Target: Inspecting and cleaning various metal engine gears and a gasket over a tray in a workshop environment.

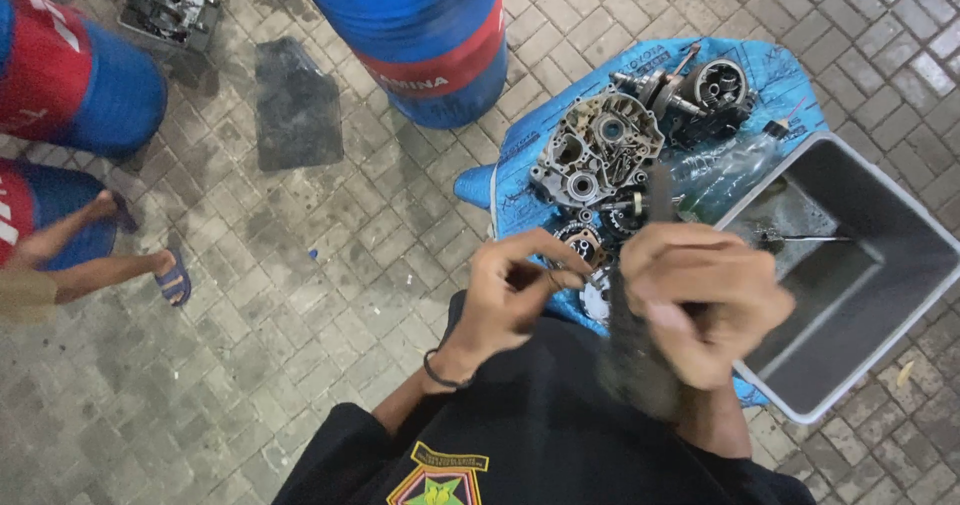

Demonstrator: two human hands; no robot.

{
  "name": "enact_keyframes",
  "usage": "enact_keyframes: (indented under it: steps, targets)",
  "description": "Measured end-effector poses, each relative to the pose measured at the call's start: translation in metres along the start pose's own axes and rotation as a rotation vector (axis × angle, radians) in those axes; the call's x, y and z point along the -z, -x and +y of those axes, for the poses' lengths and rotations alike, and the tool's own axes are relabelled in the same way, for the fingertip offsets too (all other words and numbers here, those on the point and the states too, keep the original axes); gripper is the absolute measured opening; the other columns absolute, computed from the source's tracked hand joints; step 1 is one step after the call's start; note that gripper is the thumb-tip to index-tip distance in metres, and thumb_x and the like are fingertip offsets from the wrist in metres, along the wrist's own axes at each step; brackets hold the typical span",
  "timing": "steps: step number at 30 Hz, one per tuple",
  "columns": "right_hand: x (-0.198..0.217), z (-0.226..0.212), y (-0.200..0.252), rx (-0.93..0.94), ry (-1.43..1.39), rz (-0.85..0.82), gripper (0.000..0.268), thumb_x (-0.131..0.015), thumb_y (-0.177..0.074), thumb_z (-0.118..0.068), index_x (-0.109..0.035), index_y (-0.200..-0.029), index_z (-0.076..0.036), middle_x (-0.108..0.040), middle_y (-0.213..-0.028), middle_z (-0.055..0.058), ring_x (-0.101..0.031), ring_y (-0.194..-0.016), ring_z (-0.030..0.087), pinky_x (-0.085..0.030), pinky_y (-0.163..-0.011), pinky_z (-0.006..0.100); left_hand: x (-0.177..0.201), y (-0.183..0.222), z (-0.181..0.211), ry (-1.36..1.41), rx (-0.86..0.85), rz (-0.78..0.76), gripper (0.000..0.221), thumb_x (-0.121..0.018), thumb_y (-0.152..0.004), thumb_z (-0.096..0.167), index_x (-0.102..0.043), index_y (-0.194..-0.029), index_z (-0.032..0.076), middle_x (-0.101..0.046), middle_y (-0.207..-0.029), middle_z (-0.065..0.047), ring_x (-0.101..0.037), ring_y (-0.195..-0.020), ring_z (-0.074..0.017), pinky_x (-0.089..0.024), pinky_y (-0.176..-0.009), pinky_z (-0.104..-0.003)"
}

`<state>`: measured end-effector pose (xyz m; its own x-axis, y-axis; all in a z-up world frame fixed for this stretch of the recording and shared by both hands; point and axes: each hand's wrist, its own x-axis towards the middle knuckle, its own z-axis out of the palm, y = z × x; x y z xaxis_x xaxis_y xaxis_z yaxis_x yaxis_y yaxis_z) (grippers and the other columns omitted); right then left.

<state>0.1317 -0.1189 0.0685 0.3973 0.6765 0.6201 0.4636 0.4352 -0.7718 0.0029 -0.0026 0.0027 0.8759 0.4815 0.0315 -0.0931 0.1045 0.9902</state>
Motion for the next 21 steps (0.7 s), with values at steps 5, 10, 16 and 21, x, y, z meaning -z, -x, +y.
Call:
enact_keyframes:
  steps: [5,10,16,21]
  targets:
    - [0.008,0.024,0.003,0.129,0.346,0.222,0.021,-0.052,-0.096,-0.002,-0.054,-0.077,0.008,-0.053,-0.065,0.015,-0.050,-0.055,0.027,-0.039,-0.058,0.037,0.005,0.004,-0.018,-0.011,-0.109,0.046,0.007,-0.075,-0.095,0.004,-0.075,-0.097,0.010,-0.074,-0.092,-0.001,-0.054,-0.068,-0.0046,-0.040,-0.060,-0.019]
    - [0.005,0.032,0.016,0.038,-0.085,0.146,0.018,-0.062,-0.092,-0.019,-0.063,-0.083,-0.003,-0.050,-0.055,0.007,-0.047,-0.049,0.025,-0.051,-0.058,0.038,-0.005,0.001,-0.018,0.098,-0.002,0.039,0.012,-0.078,-0.094,0.023,-0.076,-0.095,0.010,-0.075,-0.089,0.000,-0.059,-0.066,-0.0015,-0.040,-0.056,-0.016]
    - [0.023,0.045,0.010,0.268,0.254,0.208,0.016,-0.066,-0.090,-0.003,-0.065,-0.083,0.011,-0.058,-0.058,0.016,-0.039,-0.040,0.021,-0.038,-0.043,0.035,-0.003,-0.009,-0.020,0.092,-0.095,0.087,0.006,-0.073,-0.095,0.001,-0.076,-0.098,0.006,-0.051,-0.048,0.000,-0.030,-0.043,-0.0004,-0.027,-0.040,-0.019]
    - [0.025,0.053,0.013,0.291,0.257,0.184,0.011,-0.062,-0.087,-0.005,-0.069,-0.083,0.003,-0.062,-0.056,0.012,-0.052,-0.043,0.028,-0.044,-0.048,0.038,-0.019,-0.003,-0.026,0.134,-0.074,0.066,0.007,-0.076,-0.095,0.004,-0.078,-0.099,0.009,-0.059,-0.050,-0.005,-0.033,-0.040,-0.0004,-0.031,-0.041,-0.018]
